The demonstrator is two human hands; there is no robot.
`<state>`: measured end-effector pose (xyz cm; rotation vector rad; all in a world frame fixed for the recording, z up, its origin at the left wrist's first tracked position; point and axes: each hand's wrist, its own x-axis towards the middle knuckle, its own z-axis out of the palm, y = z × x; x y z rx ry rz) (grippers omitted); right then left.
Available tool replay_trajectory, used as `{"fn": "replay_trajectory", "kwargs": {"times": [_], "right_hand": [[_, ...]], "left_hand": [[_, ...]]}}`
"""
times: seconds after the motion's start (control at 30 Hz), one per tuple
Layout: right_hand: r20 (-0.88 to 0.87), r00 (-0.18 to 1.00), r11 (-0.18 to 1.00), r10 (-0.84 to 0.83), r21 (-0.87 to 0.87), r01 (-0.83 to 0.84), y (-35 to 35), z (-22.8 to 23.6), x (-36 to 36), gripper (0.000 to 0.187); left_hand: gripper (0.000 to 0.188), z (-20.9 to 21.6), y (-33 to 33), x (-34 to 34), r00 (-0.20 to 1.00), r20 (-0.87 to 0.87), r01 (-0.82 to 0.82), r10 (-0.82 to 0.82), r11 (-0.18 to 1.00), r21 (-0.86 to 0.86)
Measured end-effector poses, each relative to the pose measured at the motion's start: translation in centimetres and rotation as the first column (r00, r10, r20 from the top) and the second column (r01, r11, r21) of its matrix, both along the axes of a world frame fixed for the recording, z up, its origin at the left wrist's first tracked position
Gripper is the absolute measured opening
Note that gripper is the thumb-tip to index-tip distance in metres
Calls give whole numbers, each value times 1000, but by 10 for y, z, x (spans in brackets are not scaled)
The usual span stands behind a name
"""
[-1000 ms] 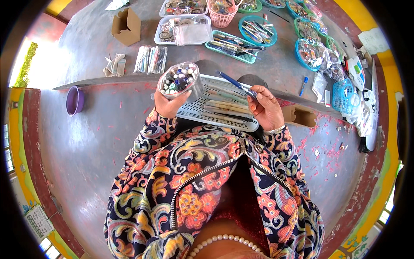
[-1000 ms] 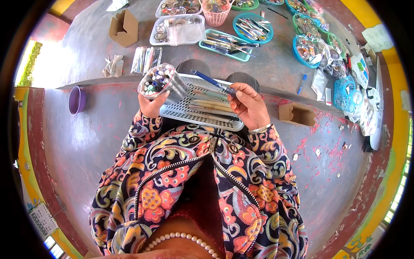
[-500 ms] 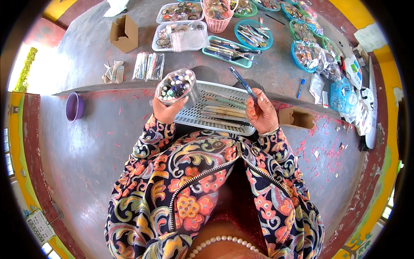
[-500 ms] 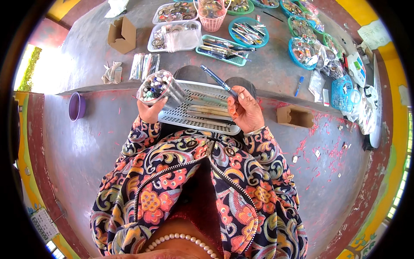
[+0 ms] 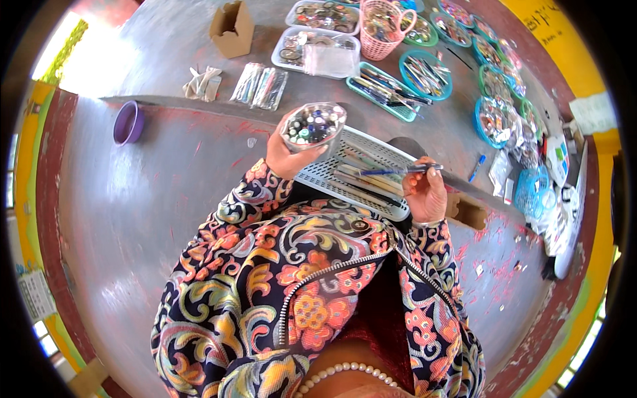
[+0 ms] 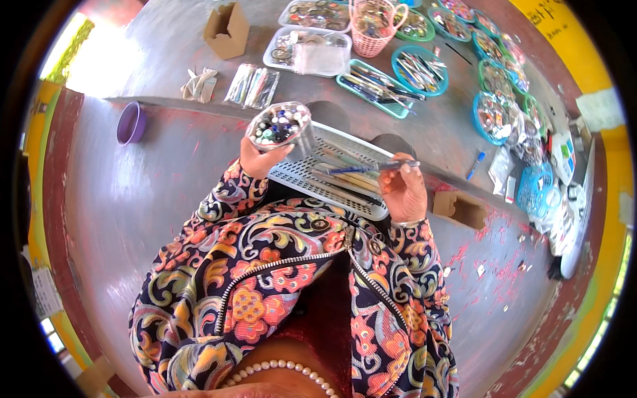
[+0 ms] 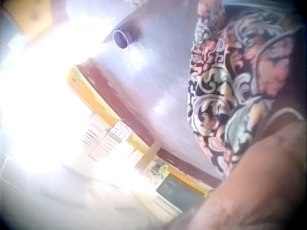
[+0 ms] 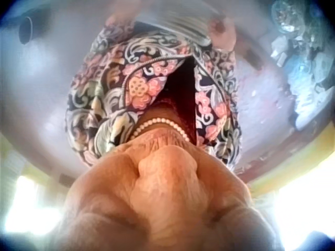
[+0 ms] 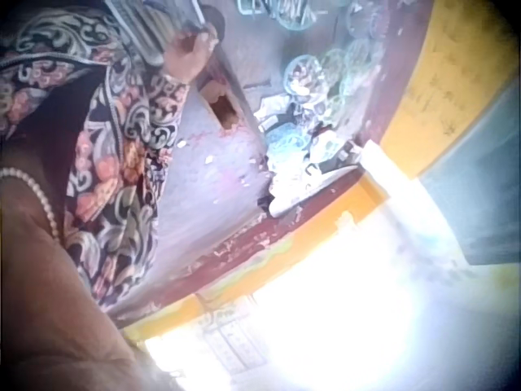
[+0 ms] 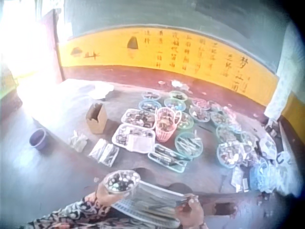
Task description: The person sits at a table and organizes various stationery items. They pick up pens and markers from a white plastic basket, inspect them, and place them into a clear plastic container. The person also handles small plastic bags and other items on the table.
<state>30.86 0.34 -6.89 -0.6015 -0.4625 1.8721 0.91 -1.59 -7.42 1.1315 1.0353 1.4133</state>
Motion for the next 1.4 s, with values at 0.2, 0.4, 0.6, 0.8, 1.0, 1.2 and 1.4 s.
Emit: {"fn": "replay_trajectory", "kwargs": {"times": [0.2,0.4,0.6,0.8,1.0,1.2,1.4], "right_hand": [[33,999,996,-17,85,14,9,28,-10,27],[269,963,941,-18,330,-74,22,72,-37,32],[500,855,773,-135,593,-224,20,111,-66,31],[665,646,551,-375,720,-422,23,132,-73,25],[703,596,460,-389,708,-536,24,147,-76,23],[702,545,341,-459,706,-621,25,150,-82,20],[734,444,329,-514,647,-688,22,167,-91,17]], "left_hand": [[74,-2,0,0,1000,0,1,-1,998,61],[75,-4,-3,1,998,-58,-2,8,996,94],[76,-1,-4,1,994,-112,-9,19,996,89],[76,2,-4,1,997,-76,7,2,993,116],[75,3,-5,2,999,-52,5,-1,997,83],[74,5,-4,3,995,-100,-18,28,995,96],[75,-1,-3,3,994,-104,-20,31,994,111]]}}
